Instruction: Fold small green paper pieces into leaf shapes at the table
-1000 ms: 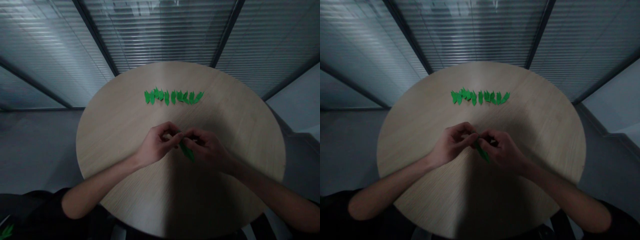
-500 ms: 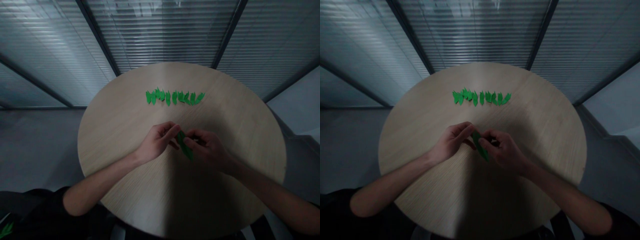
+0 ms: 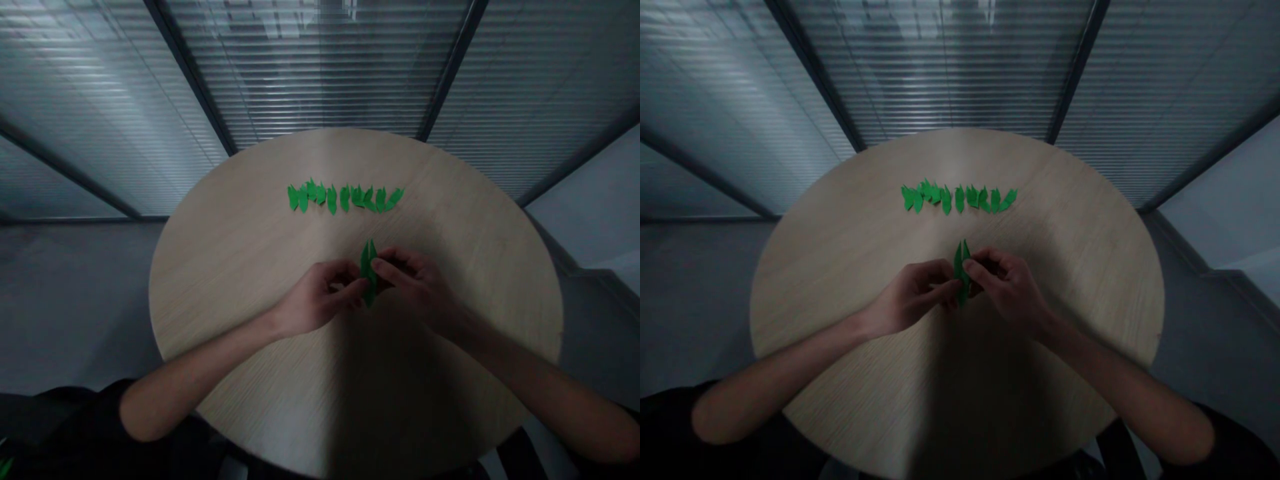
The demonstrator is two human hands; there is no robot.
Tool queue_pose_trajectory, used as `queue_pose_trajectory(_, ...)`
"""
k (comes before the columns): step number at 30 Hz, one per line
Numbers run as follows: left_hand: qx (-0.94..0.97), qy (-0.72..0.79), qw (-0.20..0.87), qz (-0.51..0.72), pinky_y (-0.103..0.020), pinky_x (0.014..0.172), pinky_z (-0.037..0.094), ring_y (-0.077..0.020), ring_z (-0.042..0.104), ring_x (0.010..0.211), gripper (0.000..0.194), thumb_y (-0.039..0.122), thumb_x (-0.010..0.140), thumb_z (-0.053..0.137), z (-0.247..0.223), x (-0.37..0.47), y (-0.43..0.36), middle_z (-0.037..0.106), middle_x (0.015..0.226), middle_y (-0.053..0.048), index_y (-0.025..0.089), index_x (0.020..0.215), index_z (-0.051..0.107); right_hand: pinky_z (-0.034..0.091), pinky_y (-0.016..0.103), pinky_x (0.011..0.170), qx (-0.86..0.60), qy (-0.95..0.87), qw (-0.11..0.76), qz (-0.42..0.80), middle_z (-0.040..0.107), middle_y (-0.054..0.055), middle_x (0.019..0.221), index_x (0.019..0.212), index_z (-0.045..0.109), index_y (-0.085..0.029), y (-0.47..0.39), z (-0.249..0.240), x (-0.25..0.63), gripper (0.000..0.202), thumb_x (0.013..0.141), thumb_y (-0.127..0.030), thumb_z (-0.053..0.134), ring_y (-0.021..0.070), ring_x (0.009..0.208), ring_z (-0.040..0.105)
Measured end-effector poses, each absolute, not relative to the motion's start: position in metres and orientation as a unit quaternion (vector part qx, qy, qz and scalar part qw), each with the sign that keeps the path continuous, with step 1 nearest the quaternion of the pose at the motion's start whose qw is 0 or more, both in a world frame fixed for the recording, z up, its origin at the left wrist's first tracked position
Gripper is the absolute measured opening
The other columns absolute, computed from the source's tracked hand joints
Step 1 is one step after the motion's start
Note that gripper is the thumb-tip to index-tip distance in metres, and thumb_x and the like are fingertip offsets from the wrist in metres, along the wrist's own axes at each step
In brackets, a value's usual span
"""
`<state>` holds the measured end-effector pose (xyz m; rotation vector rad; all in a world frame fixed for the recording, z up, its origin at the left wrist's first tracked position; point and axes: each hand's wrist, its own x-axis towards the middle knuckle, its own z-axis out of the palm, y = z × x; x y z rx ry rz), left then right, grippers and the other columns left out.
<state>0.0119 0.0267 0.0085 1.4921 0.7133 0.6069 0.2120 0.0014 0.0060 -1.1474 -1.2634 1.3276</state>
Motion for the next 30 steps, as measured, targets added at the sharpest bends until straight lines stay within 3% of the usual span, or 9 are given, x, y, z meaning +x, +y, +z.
queue_pose_trajectory(8,0.648,0.288,0.655,0.261,-0.026,0.065,0.053,-0.0139,0.066,0.073,0.025,0.037,0.103,0.060,0.0098,0.0109,0.0254,0.071,0.089,-0.007,0.013,0.099,0.067,0.059,0.026,0.058,-0.462,-0.521,0.484,0.531,0.071,0.001,0.069,0.083,0.072,-0.018,-0.0015,0.0082,0.2113,0.033,0.085,-0.049,0.081,0.0144,0.061,0.068)
queue_pose_trajectory(13,0.655,0.291,0.653,0.247,-0.027,0.065,0.053,-0.0146,0.065,0.071,0.030,0.041,0.104,0.058,0.0098,0.0099,0.0263,0.067,0.082,-0.005,0.013,0.097,0.065,0.060,0.028,0.059,-0.469,-0.513,0.472,0.542,0.072,0.002,0.071,0.086,0.074,-0.017,-0.0006,0.0096,0.2100,0.037,0.082,-0.053,0.084,0.0152,0.062,0.069)
queue_pose_trajectory(17,0.656,0.290,0.649,0.254,-0.027,0.066,0.054,-0.0148,0.065,0.072,0.030,0.042,0.104,0.057,0.0092,0.0099,0.0277,0.066,0.082,-0.005,0.013,0.096,0.061,0.059,0.027,0.060,-0.462,-0.521,0.460,0.551,0.071,0.001,0.072,0.087,0.074,-0.017,0.0015,0.0080,0.2108,0.039,0.086,-0.055,0.079,0.0142,0.062,0.069)
queue_pose_trajectory(30,0.664,0.292,0.648,0.234,-0.024,0.064,0.053,-0.0120,0.063,0.071,0.025,0.035,0.100,0.064,0.0069,0.0120,0.0255,0.068,0.090,-0.005,0.012,0.105,0.070,0.054,0.025,0.056,-0.468,-0.518,0.492,0.521,0.070,0.000,0.066,0.078,0.071,-0.019,-0.0025,0.0073,0.2096,0.028,0.086,-0.045,0.080,0.0136,0.060,0.066)
